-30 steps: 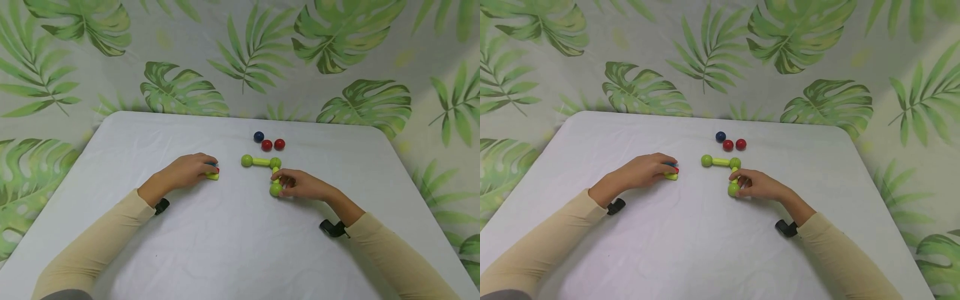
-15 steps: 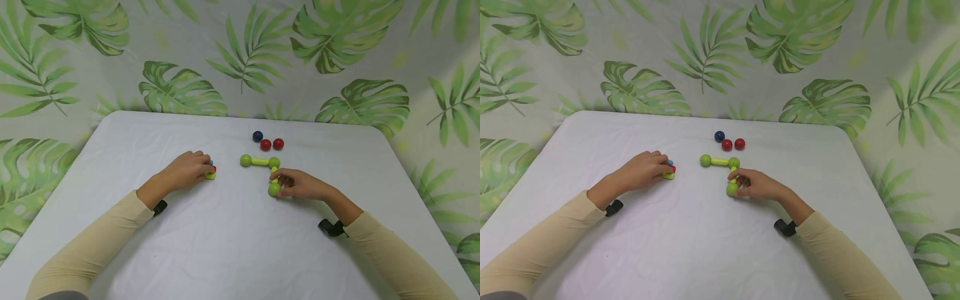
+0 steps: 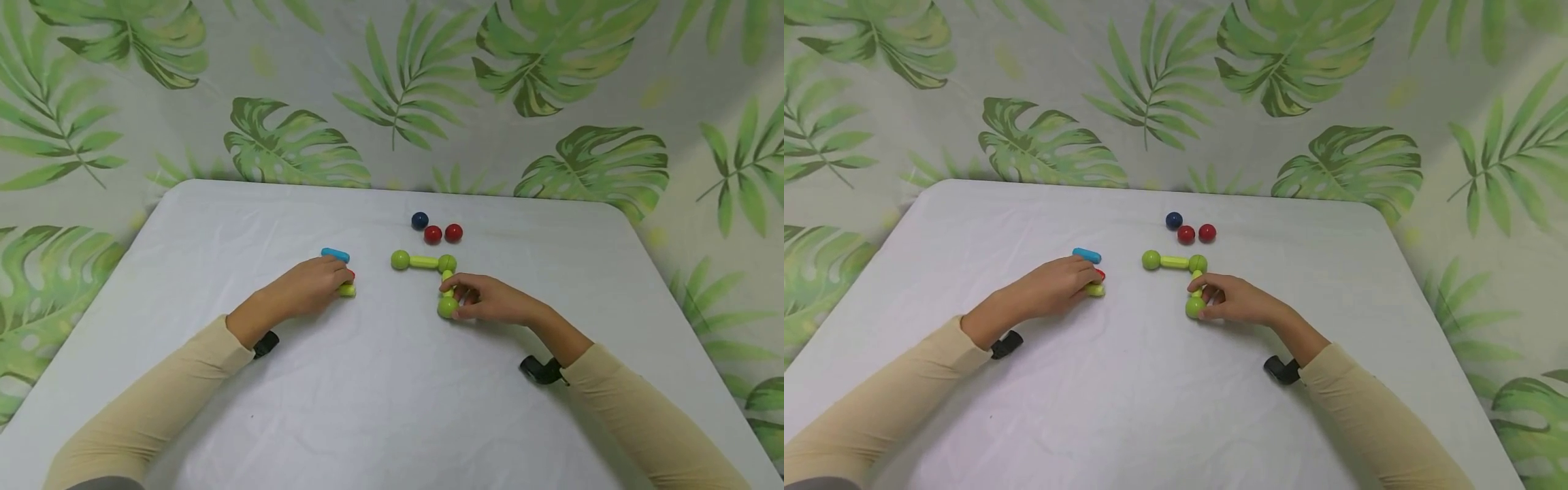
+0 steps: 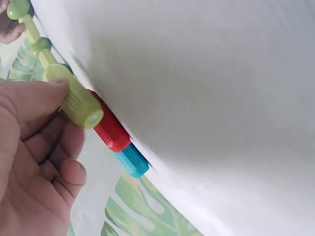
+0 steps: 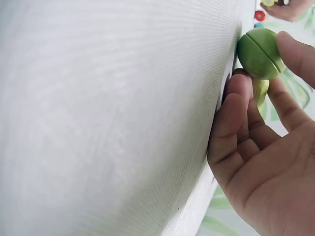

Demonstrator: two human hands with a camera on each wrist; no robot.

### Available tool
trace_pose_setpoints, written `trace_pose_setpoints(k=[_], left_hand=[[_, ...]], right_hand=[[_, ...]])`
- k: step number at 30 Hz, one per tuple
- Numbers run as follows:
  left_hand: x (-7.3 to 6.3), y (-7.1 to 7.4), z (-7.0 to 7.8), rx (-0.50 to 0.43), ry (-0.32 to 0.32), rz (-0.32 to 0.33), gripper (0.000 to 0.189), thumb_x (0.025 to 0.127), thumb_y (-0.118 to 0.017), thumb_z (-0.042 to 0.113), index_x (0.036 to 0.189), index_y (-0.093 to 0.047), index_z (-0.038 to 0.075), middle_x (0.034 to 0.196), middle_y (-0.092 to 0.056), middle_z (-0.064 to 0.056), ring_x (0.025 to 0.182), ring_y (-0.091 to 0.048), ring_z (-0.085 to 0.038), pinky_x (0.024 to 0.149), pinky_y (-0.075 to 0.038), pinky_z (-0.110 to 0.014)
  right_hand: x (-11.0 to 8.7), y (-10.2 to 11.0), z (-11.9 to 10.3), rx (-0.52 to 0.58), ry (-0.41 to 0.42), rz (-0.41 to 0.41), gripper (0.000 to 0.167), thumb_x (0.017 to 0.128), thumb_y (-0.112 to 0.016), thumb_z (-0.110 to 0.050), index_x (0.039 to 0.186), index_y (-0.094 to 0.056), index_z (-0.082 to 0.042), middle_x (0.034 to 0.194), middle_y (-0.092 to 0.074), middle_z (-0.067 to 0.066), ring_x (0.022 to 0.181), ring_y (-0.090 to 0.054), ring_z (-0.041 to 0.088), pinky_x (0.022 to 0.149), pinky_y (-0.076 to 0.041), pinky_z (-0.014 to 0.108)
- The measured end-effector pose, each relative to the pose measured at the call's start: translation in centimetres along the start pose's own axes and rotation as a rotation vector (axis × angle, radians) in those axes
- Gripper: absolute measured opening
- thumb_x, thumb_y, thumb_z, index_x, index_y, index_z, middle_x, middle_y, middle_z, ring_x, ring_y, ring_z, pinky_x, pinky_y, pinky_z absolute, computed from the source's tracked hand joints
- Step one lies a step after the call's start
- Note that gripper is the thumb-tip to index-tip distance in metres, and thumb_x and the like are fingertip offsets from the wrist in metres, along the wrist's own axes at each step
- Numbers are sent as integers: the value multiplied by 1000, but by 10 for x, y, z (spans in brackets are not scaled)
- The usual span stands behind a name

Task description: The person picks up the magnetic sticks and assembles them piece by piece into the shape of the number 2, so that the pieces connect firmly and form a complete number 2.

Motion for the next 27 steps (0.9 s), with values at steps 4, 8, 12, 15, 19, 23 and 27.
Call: trace_pose_setpoints(k=[4, 8, 12, 15, 19, 23, 27], left_hand=[[0, 3, 6, -56, -12, 32, 14, 92, -67, 9, 106, -65, 8, 101, -64, -3, 94, -59, -19, 85, -52, -33], [3, 7, 14, -162, -33, 80, 17, 92, -67, 9, 110, -66, 9, 101, -63, -2, 88, -59, -14, 80, -53, -30], [10, 9, 20, -303, -67, 132, 20, 91, -71, 9, 111, -72, 11, 101, -66, 0, 84, -58, -9, 77, -52, -26], [16, 8, 23, -424, -55, 168, 21, 89, -73, 9, 110, -75, 11, 101, -70, -1, 83, -60, -9, 75, -53, -25], [21, 6, 25, -629, 56, 196, 24, 88, -74, 8, 111, -75, 9, 105, -75, -5, 87, -65, -12, 76, -54, -24], [25, 5, 28, -739, 151, 204, 25, 89, -73, 10, 113, -75, 11, 107, -76, -4, 87, -66, -12, 76, -54, -21], [30, 2, 33, -738, 126, 185, 25, 89, -73, 10, 114, -74, 11, 109, -74, -4, 85, -64, -11, 75, -53, -21]], right_hand=[[0, -1, 0, 4, -2, -5, 43, 90, -72, -19, 130, -57, -16, 109, -60, 7, 100, -56, 21, 90, -49, 34], [0, -2, 1, -10, 1, -4, 41, 91, -72, -22, 130, -58, -16, 109, -61, 7, 100, -56, 20, 89, -49, 33], [-1, -2, 0, -24, -4, 2, 38, 91, -72, -24, 127, -63, -18, 108, -62, 5, 97, -56, 19, 83, -48, 30], [-2, -1, -2, -22, -13, 6, 36, 91, -72, -24, 125, -65, -18, 108, -63, 4, 94, -56, 18, 79, -48, 28], [-1, 0, -3, -21, -21, 6, 36, 90, -72, -23, 125, -66, -18, 107, -63, 4, 93, -55, 19, 78, -48, 27], [-1, 0, -4, -31, -27, 4, 36, 90, -72, -22, 125, -66, -18, 106, -63, 4, 92, -55, 19, 78, -48, 27], [-1, 0, -4, -34, -28, 1, 37, 90, -72, -22, 126, -65, -18, 106, -63, 4, 92, -55, 19, 77, -48, 27]])
Point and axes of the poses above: each hand's wrist, its own x-axis towards the middle knuckle, its own y-axis out of the back of the hand, z = x × y, the point moved 5 cm from there along x, towards the middle knuckle
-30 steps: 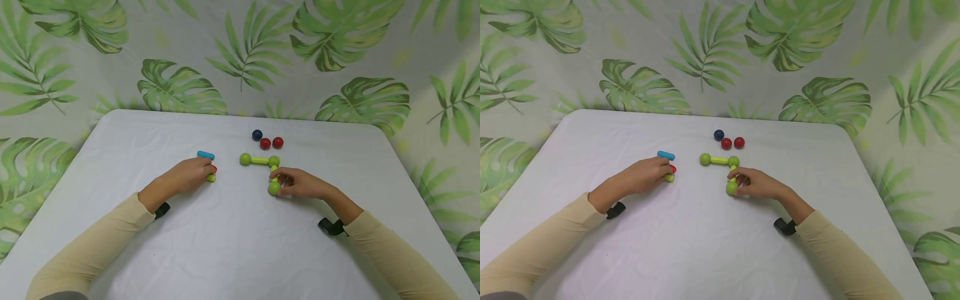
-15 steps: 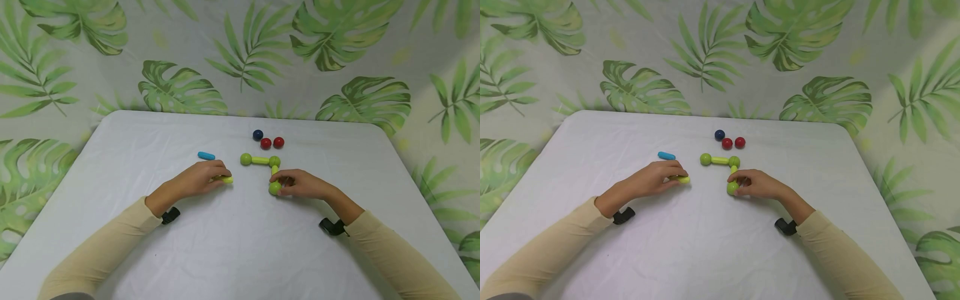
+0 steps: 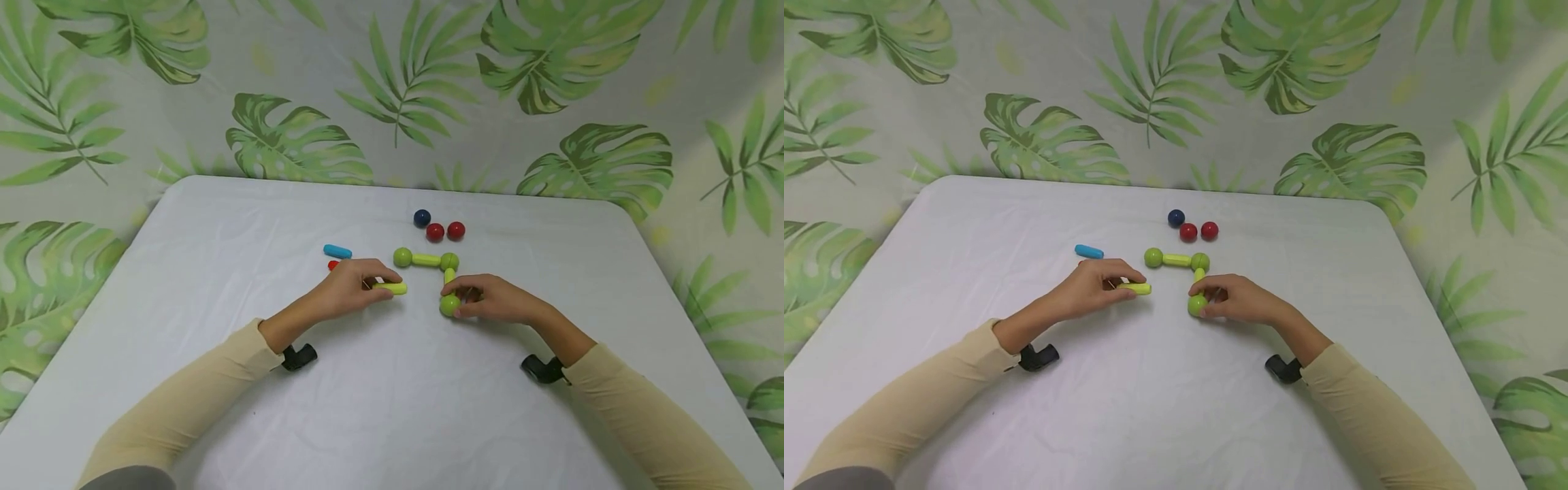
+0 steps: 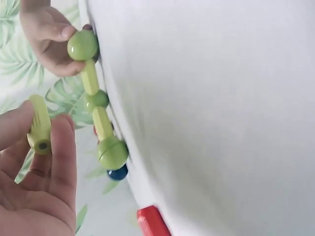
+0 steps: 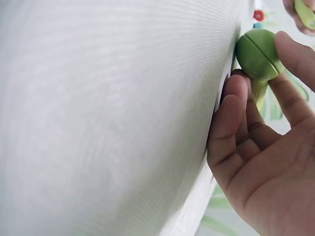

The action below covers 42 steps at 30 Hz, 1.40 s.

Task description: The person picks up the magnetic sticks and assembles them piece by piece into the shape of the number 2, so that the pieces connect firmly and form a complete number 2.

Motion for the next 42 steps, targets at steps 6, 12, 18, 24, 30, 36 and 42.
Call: trace_pose_setpoints(k=[6, 12, 18, 24, 30, 36, 42], left_hand=[[7, -11, -7, 22, 36, -64, 25, 89, -73, 12, 114, -74, 12, 109, -74, -3, 85, -59, -11, 75, -50, -21], [15, -21, -9, 39, 111, -89, 23, 88, -74, 15, 111, -76, 13, 108, -75, -1, 99, -65, -14, 87, -54, -26], [22, -30, -9, 41, 195, -117, 22, 88, -74, 16, 110, -76, 14, 109, -76, -1, 95, -62, -14, 80, -50, -22], [27, -41, -13, 8, 257, -186, 21, 88, -74, 18, 109, -76, 14, 107, -75, 1, 92, -60, -11, 75, -49, -19], [35, -46, -15, -30, 314, -203, 20, 88, -74, 17, 108, -77, 16, 106, -75, 1, 95, -63, -13, 79, -51, -23], [39, -48, -17, -43, 342, -190, 22, 87, -75, 16, 109, -77, 15, 109, -75, -1, 99, -65, -14, 81, -51, -22], [40, -52, -13, -51, 304, -194, 23, 87, -75, 16, 109, -77, 17, 108, -76, 1, 98, -64, -12, 81, -50, -21]], right_hand=[[0, 2, -2, -2, 5, 3, 37, 90, -72, -22, 127, -65, -18, 107, -64, 4, 91, -55, 19, 76, -48, 26], [-2, 0, -1, -5, 11, 18, 38, 90, -72, -22, 127, -65, -18, 107, -65, 3, 90, -56, 19, 76, -49, 25], [-4, 0, -2, -16, 21, 30, 38, 90, -73, -22, 127, -66, -17, 107, -65, 3, 90, -56, 18, 75, -49, 24], [-3, -1, -1, -4, 48, 28, 38, 90, -73, -21, 127, -65, -15, 107, -66, 4, 88, -56, 19, 74, -48, 23], [-3, -1, 1, -8, 45, 26, 38, 90, -73, -22, 127, -65, -16, 108, -66, 5, 88, -57, 18, 75, -49, 24], [-3, -2, 0, -5, 46, 14, 38, 91, -72, -21, 127, -64, -15, 108, -66, 5, 89, -56, 19, 77, -49, 25], [-3, -2, -2, -10, 54, 21, 38, 90, -73, -21, 127, -65, -16, 108, -67, 4, 87, -57, 18, 76, -49, 25]])
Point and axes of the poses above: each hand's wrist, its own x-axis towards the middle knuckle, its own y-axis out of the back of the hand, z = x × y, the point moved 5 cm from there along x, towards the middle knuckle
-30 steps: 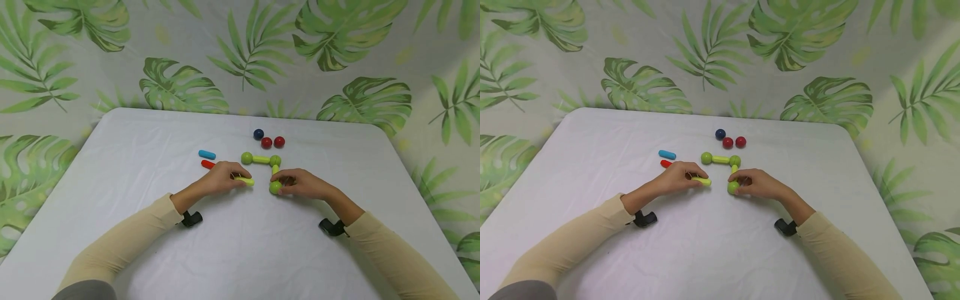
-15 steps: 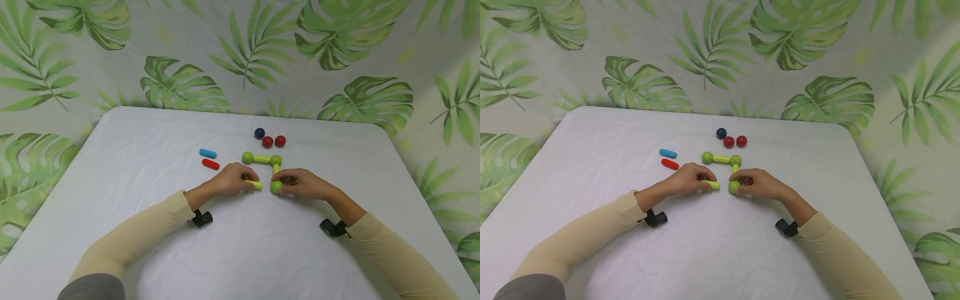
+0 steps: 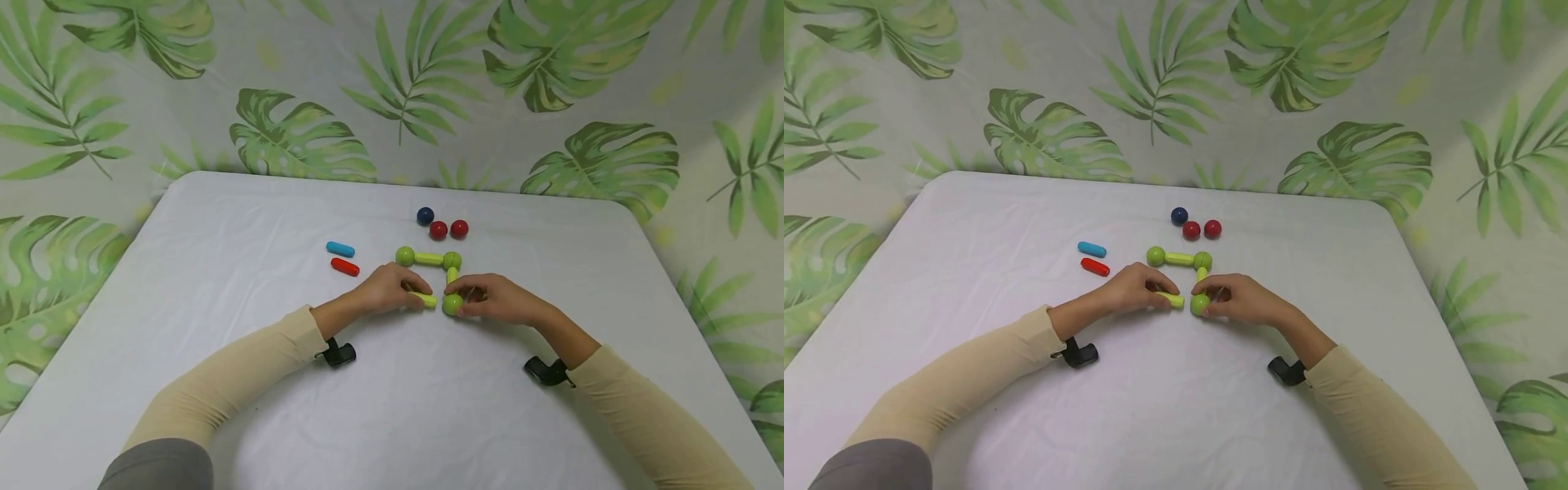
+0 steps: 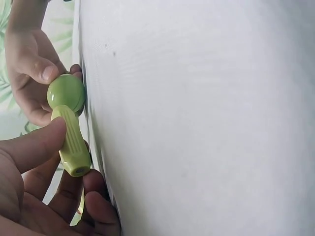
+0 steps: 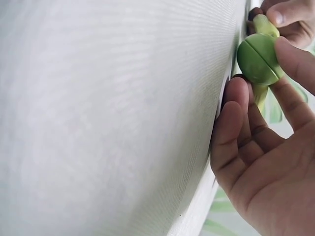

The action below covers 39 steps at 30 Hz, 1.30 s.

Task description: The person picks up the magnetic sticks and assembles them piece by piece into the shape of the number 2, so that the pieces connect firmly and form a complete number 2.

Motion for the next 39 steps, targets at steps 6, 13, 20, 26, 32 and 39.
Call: trace_pose_setpoints(k=[6, 13, 20, 26, 32, 39], left_hand=[[1, -3, 3, 0, -14, 5, 22, 86, -76, 16, 108, -78, 17, 106, -76, 2, 98, -63, -12, 82, -49, -22], [3, -6, 3, -7, 9, -17, 21, 86, -76, 16, 107, -77, 17, 104, -75, 2, 95, -62, -12, 77, -49, -21], [3, -6, 5, 25, 4, -30, 21, 87, -76, 16, 108, -77, 17, 105, -75, 2, 97, -63, -12, 80, -49, -20], [2, -7, 6, 24, 11, -28, 21, 87, -75, 15, 108, -77, 16, 105, -75, 1, 98, -62, -12, 83, -49, -21], [3, -7, 7, 35, 12, -18, 21, 87, -75, 15, 108, -77, 16, 107, -75, 1, 102, -63, -13, 88, -50, -25], [2, -8, 6, 32, 26, -22, 20, 88, -74, 14, 108, -77, 16, 109, -75, 1, 106, -64, -14, 95, -51, -30]], right_hand=[[1, 0, -1, 22, 15, -4, 38, 90, -72, -19, 127, -65, -14, 108, -67, 5, 86, -56, 19, 74, -49, 23], [3, -1, -2, 46, 29, -6, 37, 90, -72, -19, 126, -65, -14, 107, -66, 6, 87, -57, 20, 75, -49, 23], [5, -3, -1, 38, 25, -6, 36, 90, -72, -18, 126, -65, -14, 105, -66, 5, 87, -57, 19, 76, -49, 23], [5, -3, -1, 39, 31, -6, 37, 90, -72, -17, 126, -64, -14, 102, -65, 6, 88, -57, 19, 76, -49, 24], [5, -2, -2, 36, 28, 4, 42, 90, -72, -17, 129, -59, -13, 102, -62, 7, 91, -57, 20, 80, -49, 27], [5, -4, -3, 30, 21, -3, 41, 90, -72, -18, 129, -59, -14, 103, -62, 6, 94, -58, 20, 86, -50, 32]])
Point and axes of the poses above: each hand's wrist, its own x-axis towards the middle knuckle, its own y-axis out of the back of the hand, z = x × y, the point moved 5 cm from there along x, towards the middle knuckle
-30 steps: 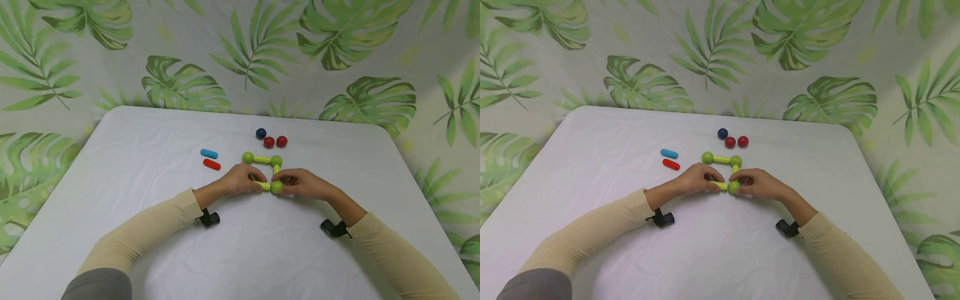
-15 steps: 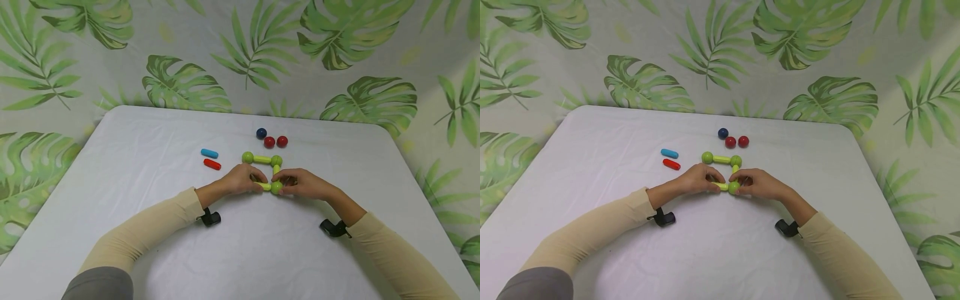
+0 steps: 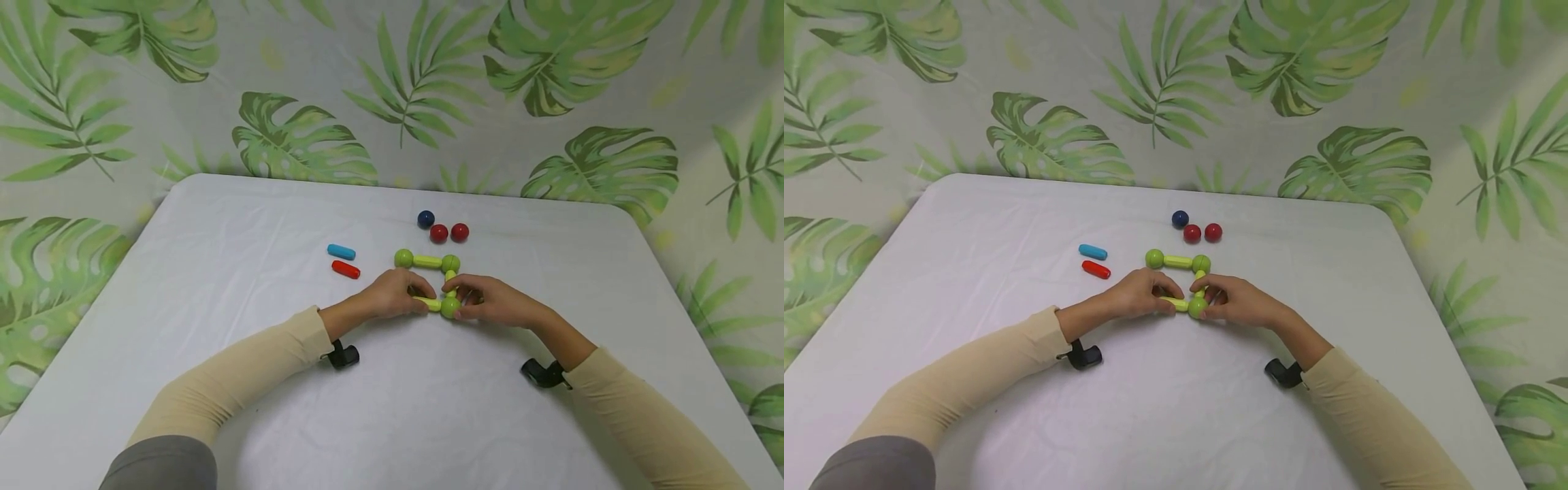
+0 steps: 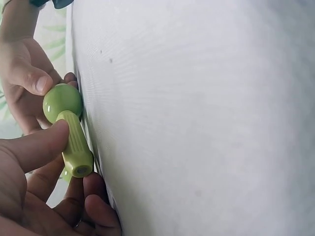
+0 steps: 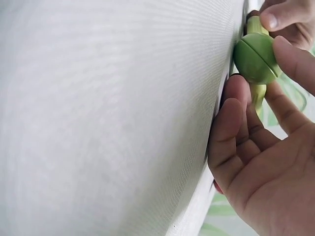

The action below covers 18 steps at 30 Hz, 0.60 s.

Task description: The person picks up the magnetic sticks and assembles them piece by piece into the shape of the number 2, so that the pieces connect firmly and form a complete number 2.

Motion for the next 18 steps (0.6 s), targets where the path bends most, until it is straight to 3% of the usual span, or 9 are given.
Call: trace_pose_setpoints(k=[5, 9, 14, 18], left_hand=[[0, 1, 1, 38, -11, -15, 21, 88, -74, 14, 109, -76, 16, 110, -75, 1, 107, -64, -14, 98, -51, -31], [2, 10, 5, 116, -46, -26, 25, 88, -73, 16, 113, -74, 14, 109, -74, -1, 103, -63, -15, 92, -51, -29], [8, 37, 11, 270, -163, 1, 25, 92, -68, 17, 116, -73, 11, 110, -71, -4, 97, -63, -18, 86, -52, -29], [22, 61, 14, 440, -264, 90, 24, 95, -64, 17, 116, -73, 10, 113, -70, -5, 103, -64, -21, 91, -53, -34]], right_hand=[[-1, 0, 0, -5, 0, 1, 41, 91, -72, -19, 130, -59, -14, 104, -62, 7, 94, -57, 20, 86, -50, 31], [-2, 1, 0, -1, -5, -5, 42, 91, -71, -20, 130, -58, -13, 105, -62, 7, 94, -58, 19, 86, -50, 32], [-1, 0, -1, -2, -19, -15, 42, 91, -71, -20, 131, -58, -14, 106, -62, 7, 96, -58, 19, 89, -49, 34], [-1, 1, 1, -6, -30, -12, 42, 91, -72, -20, 131, -58, -14, 107, -62, 7, 96, -58, 19, 88, -49, 35]])
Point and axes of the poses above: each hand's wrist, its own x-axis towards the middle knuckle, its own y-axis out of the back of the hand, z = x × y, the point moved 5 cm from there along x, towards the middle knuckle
